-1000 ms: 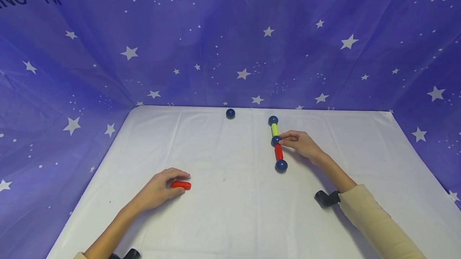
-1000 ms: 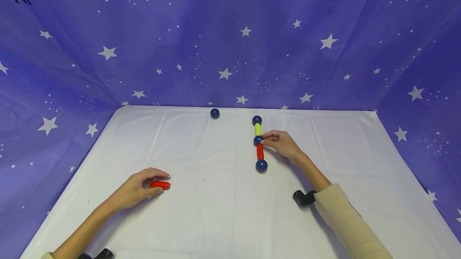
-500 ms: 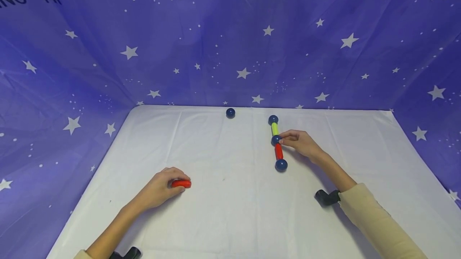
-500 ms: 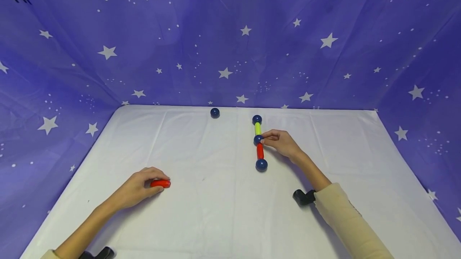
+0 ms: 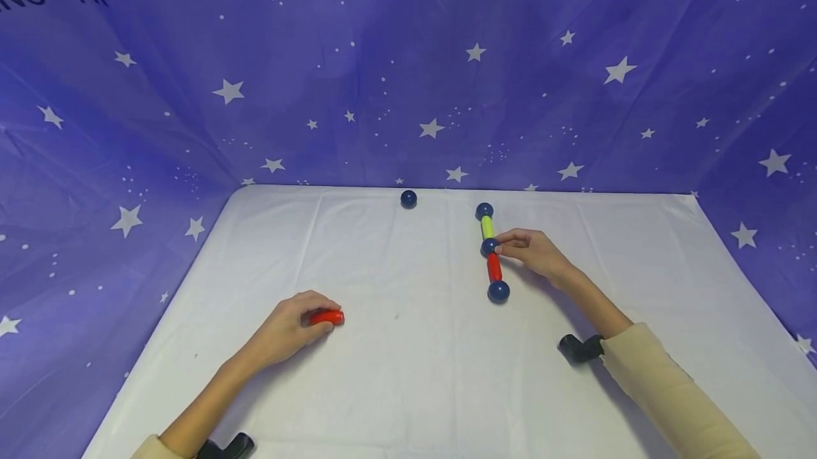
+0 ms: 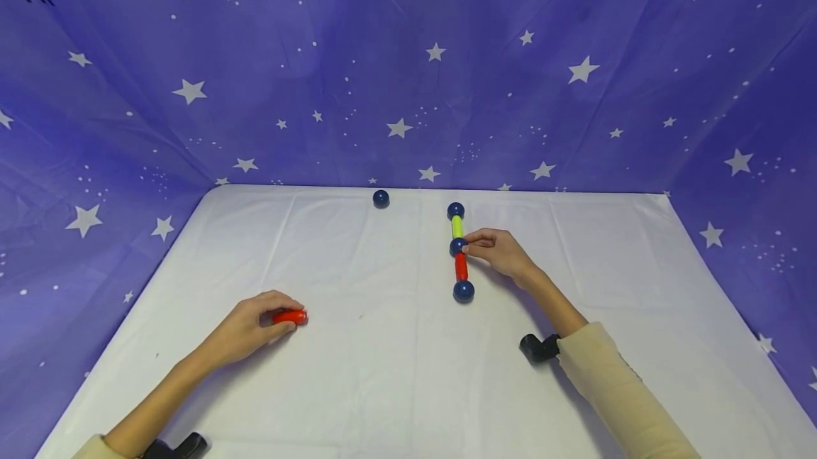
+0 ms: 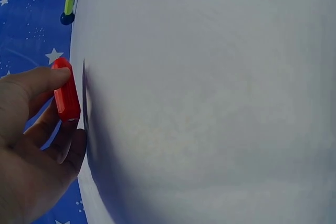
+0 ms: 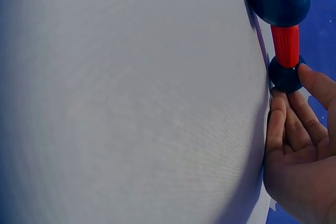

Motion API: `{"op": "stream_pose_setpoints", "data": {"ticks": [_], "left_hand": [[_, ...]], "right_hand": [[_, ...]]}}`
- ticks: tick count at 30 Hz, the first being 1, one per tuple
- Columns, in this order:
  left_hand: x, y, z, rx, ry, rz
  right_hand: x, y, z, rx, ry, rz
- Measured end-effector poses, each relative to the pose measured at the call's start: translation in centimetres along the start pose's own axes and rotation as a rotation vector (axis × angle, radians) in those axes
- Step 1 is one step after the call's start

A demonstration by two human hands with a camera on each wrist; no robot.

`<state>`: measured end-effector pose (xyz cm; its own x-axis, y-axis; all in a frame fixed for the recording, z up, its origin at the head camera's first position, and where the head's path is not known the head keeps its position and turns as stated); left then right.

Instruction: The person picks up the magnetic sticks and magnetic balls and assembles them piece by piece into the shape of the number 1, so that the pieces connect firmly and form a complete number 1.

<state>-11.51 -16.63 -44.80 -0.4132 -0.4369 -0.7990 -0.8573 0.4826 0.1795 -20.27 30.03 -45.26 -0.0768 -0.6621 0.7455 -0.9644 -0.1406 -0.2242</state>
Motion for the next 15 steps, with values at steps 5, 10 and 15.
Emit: {"op": "stream_pose_setpoints", "data": {"ticks": [5, 10, 15], "left_hand": [[0.0, 0.4, 0.2, -0.026, -0.009, 0.012], [-0.4, 1.0, 0.6, -0.034, -0.067, 0.013], [-1.0, 1.5, 1.0, -0.028, -0.132, -0.021]], "right_hand": [[0.0, 0.1, 0.0, 0.006, -0.002, 0.005], [0.1, 0.0, -0.1, 0.003, -0.002, 0.018], [0.2, -0.1, -0.1, 0.005, -0.005, 0.018]]}}
Point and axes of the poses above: each hand's wrist, its own y-axis towards the middle knuckle, its own z-axis out of the palm, x = y × z, the point moved 1 cm from there along y, towards the middle knuckle, and after that the axes turned 11 degrees about -y, right-handed, at the moved point
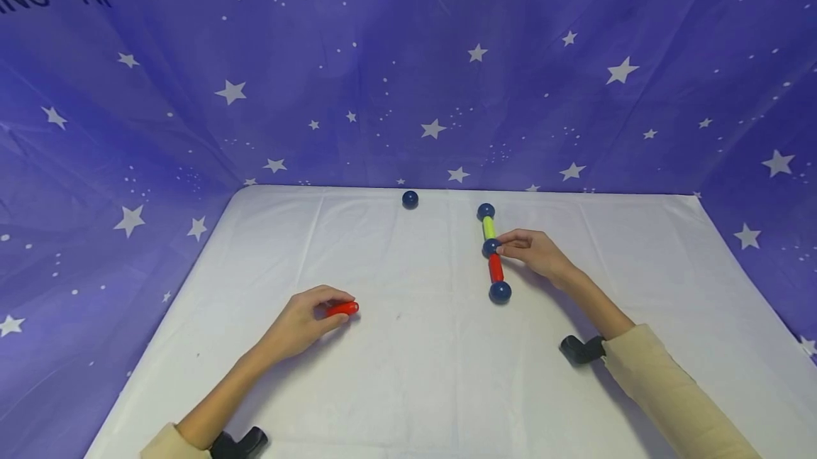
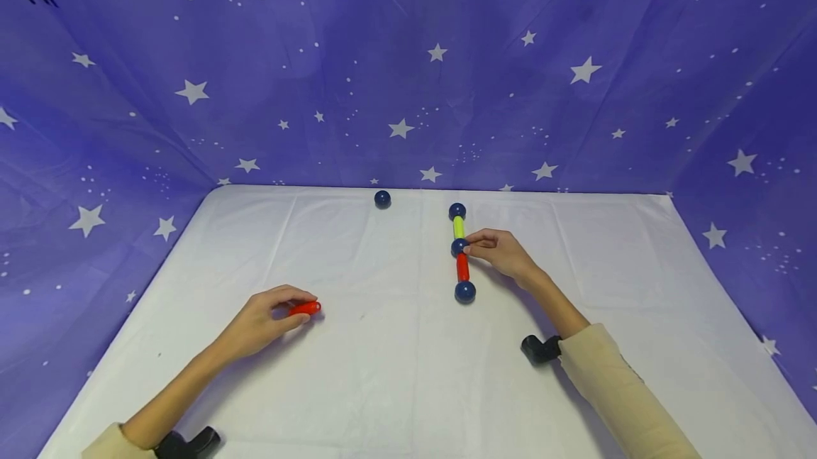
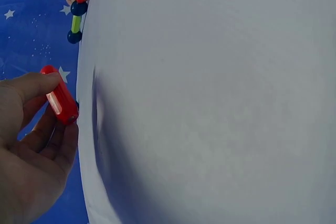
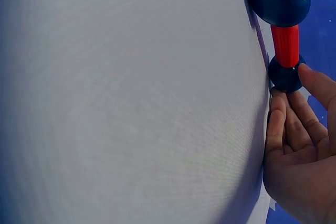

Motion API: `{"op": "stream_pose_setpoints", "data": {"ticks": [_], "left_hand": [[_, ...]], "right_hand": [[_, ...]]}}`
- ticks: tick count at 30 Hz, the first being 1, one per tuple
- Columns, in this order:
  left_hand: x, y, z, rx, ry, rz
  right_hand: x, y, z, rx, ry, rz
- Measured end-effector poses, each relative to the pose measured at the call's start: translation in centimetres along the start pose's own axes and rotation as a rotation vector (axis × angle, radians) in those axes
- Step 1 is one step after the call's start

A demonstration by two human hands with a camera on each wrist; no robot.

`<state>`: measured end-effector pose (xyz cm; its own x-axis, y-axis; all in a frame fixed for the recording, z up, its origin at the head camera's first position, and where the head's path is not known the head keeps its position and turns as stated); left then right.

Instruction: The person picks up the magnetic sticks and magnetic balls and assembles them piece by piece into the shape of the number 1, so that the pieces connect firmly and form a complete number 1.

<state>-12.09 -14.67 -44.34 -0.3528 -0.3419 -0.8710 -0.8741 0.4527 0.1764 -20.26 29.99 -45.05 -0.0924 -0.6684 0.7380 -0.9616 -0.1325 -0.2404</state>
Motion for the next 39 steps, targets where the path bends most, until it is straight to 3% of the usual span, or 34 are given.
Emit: {"op": "stream_pose_setpoints", "data": {"ticks": [9, 20, 31, 39], "left_hand": [[-0.8, 1.1, 1.6, 0.029, -0.149, -0.067], [-1.6, 2.1, 3.7, 0.071, -0.358, -0.219], [-2.3, 3.6, 6.4, 0.117, -0.448, -0.217], [-2.9, 4.7, 8.1, 0.101, -0.446, -0.204]], "right_hand": [[0.1, -0.2, 0.0, -0.002, -0.001, -0.001], [0.0, 0.0, 0.1, -0.001, 0.001, 0.002], [0.1, -0.1, 0.1, -0.006, 0.004, 0.003], [0.1, -0.1, 0.1, -0.006, 0.011, -0.004]]}}
Point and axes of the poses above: each hand's wrist, its own y-axis towards the middle knuckle, its own z-axis out of the palm, x = y × z, the point moved 1 cm from there along y, towards the middle knuckle, and after that the axes turned 11 degrees about -y, right-handed, at the moved point
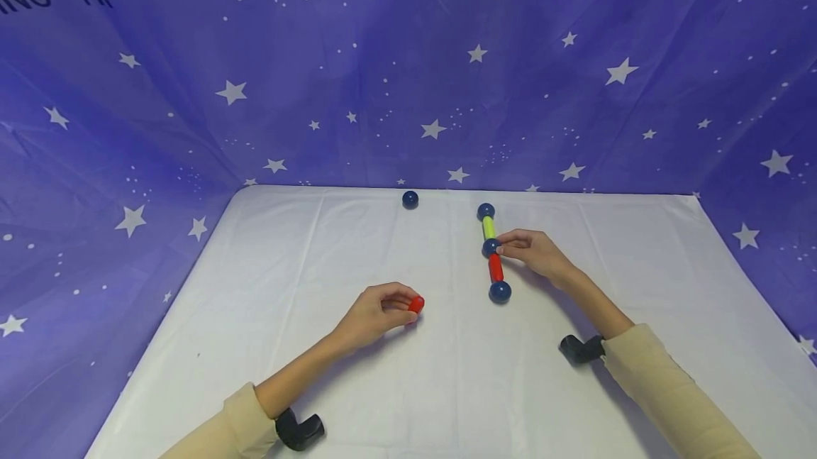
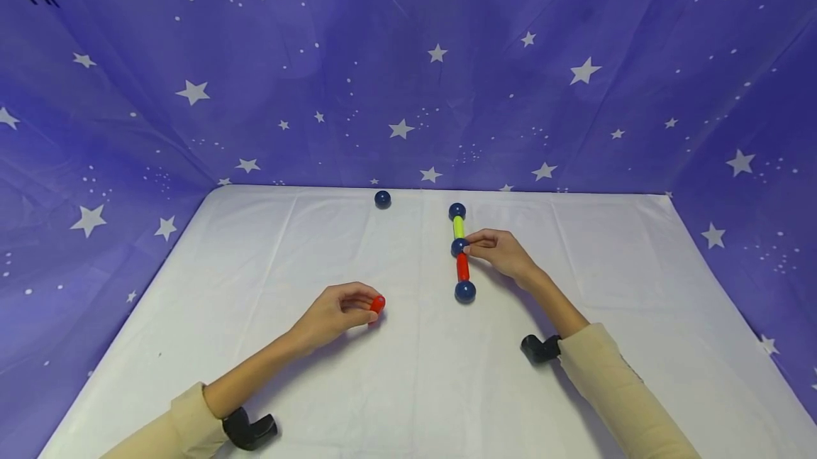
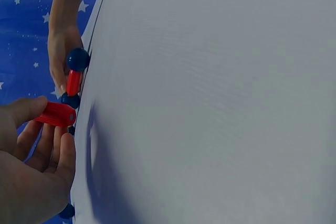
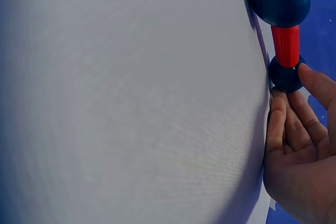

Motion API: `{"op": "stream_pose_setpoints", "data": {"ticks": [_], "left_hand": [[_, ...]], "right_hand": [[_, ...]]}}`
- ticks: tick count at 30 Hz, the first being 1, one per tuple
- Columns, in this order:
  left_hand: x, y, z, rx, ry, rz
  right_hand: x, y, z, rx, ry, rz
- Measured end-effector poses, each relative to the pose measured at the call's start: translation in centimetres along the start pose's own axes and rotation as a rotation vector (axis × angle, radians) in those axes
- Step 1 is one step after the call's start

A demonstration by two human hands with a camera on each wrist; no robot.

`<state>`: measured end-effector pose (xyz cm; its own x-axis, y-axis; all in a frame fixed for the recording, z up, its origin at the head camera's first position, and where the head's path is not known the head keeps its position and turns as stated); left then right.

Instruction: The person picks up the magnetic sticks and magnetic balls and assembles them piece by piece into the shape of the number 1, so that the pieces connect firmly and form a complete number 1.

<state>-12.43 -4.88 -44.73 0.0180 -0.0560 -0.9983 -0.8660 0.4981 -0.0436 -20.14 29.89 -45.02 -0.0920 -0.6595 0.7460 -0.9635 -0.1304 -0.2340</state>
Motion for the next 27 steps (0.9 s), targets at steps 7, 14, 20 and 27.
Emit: {"op": "stream_pose_setpoints", "data": {"ticks": [7, 14, 20, 27], "left_hand": [[0.2, 1.0, 1.4, -0.001, -0.052, -0.027], [0.5, 1.7, 3.1, 0.035, -0.146, -0.055], [0.7, 2.2, 4.5, 0.043, -0.203, -0.078], [0.7, 2.6, 6.0, 0.037, -0.207, -0.089]], "right_hand": [[-0.1, 0.1, 0.0, -0.002, -0.006, -0.008], [-0.2, 0.3, 0.0, -0.002, -0.010, -0.009], [-0.3, 0.3, 0.1, -0.006, -0.021, 0.001], [-0.3, 0.2, 0.1, -0.003, -0.022, 0.000]]}}
Point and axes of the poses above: each hand's wrist, its own y-axis towards the middle knuckle, its own z-axis out of the palm, x = y × z, the point moved 1 cm from there along y, towards the middle knuckle, and after that the axes turned 11 degrees about -y, right-handed, at the moved point
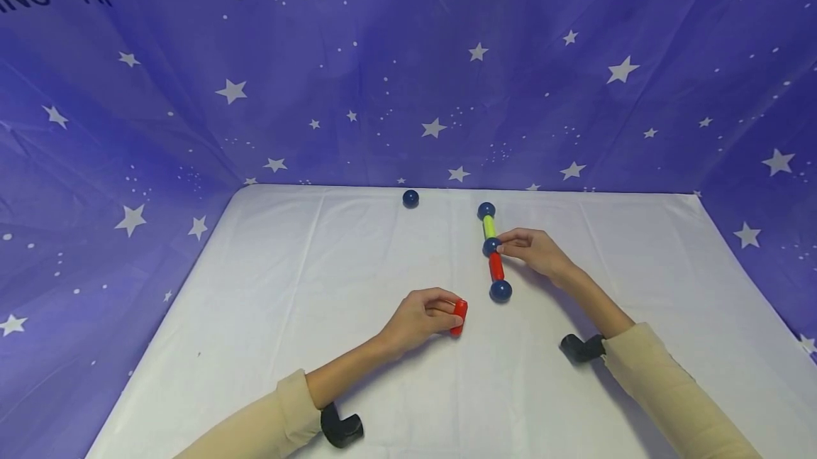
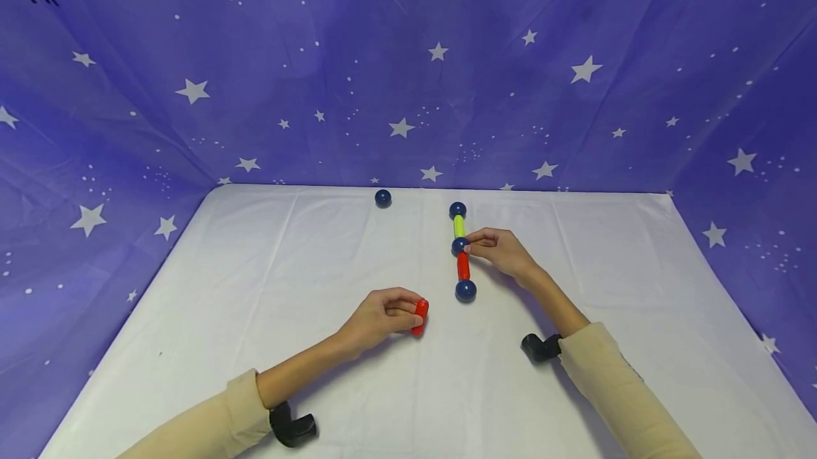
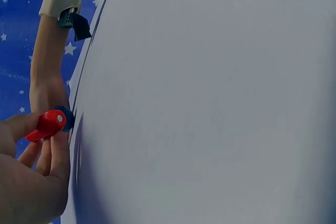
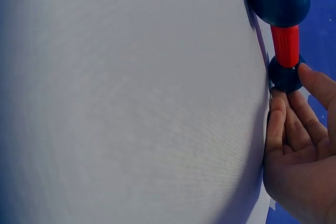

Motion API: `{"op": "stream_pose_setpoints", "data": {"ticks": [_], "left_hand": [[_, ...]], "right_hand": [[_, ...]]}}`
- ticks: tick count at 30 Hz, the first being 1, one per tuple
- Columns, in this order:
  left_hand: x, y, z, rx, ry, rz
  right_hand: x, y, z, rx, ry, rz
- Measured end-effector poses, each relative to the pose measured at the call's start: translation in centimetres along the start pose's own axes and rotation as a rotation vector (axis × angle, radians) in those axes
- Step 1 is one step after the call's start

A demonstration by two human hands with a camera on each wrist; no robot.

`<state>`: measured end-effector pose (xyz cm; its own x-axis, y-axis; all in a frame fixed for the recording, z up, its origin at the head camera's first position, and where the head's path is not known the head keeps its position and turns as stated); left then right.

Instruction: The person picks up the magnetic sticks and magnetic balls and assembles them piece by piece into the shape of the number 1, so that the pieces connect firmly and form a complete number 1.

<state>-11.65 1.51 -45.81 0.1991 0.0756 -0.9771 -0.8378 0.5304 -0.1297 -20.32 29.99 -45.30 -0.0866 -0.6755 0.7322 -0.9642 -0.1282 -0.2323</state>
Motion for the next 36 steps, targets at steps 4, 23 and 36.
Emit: {"op": "stream_pose_setpoints", "data": {"ticks": [4, 23, 36], "left_hand": [[0.1, 0.1, 0.8, -0.023, 0.010, -0.007], [0.5, 0.9, 4.3, -0.100, 0.104, -0.009], [0.5, 1.8, 6.1, -0.077, 0.179, 0.006]], "right_hand": [[0.0, 0.0, 0.0, 0.001, -0.003, -0.001], [0.0, -0.1, 0.0, -0.008, -0.019, -0.001], [0.1, -0.1, -0.1, -0.007, -0.006, -0.013]]}}
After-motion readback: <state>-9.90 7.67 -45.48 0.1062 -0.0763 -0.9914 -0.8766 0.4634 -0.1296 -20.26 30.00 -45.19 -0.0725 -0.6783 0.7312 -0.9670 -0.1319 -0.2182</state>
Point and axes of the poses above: each hand's wrist, its own y-axis towards the middle knuckle, its own z-axis out of the palm, x = y × z, the point moved 1 cm from there along y, towards the middle knuckle, and after that the axes turned 11 degrees about -y, right-handed, at the moved point
